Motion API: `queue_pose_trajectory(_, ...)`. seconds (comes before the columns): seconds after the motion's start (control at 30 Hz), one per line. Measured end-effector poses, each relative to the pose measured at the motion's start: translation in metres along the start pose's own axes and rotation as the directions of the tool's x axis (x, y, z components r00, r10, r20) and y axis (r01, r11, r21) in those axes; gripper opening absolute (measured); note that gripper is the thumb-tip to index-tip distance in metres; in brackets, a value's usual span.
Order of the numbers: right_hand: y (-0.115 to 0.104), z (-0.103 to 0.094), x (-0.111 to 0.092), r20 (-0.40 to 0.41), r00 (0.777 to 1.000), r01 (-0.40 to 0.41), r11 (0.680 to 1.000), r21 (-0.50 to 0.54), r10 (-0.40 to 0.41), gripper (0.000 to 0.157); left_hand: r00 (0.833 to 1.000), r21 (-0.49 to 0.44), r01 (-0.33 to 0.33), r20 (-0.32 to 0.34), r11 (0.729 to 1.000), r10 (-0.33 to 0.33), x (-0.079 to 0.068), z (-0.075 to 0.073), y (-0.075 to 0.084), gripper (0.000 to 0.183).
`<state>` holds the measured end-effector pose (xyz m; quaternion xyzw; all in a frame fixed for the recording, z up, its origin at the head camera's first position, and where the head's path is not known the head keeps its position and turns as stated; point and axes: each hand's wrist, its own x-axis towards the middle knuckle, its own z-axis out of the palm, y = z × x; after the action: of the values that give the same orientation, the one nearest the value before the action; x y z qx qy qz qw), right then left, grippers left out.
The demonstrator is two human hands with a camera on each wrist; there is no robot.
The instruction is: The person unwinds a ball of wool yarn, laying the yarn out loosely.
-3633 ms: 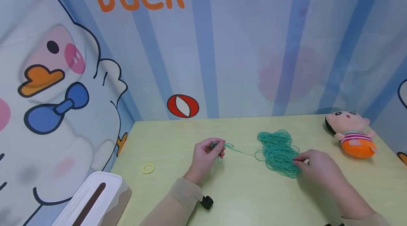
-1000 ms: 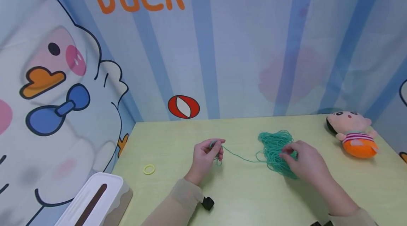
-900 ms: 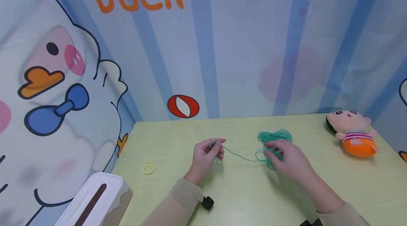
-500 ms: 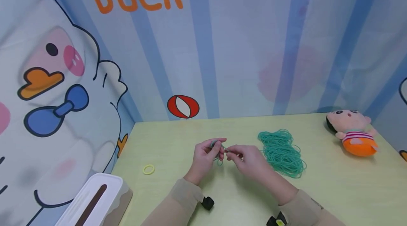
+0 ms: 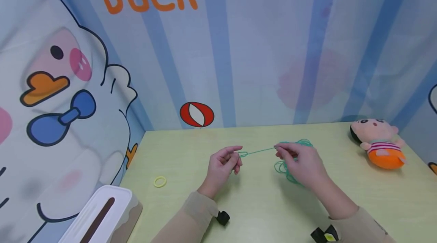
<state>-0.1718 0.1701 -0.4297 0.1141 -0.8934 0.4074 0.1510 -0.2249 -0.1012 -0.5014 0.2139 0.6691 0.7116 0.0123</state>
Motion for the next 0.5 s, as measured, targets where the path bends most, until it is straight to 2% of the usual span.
queue_pose_trajectory(0.37,0.027,-0.038,-0.012,-0.048,0.998,-0.051,0.995,-0.089,0.046,0.025,1.000,0.004,0.024,0.014,1.000,-0.024,0.000,0.001,0.000,0.026)
queue_pose_trajectory(0.5,0.037,-0.054,-0.018,-0.017,0.996,-0.089,0.989,-0.115,0.087,0.028,1.000,-0.006,0.024,0.011,1.000,-0.024,0.001,0.000,-0.002,0.027)
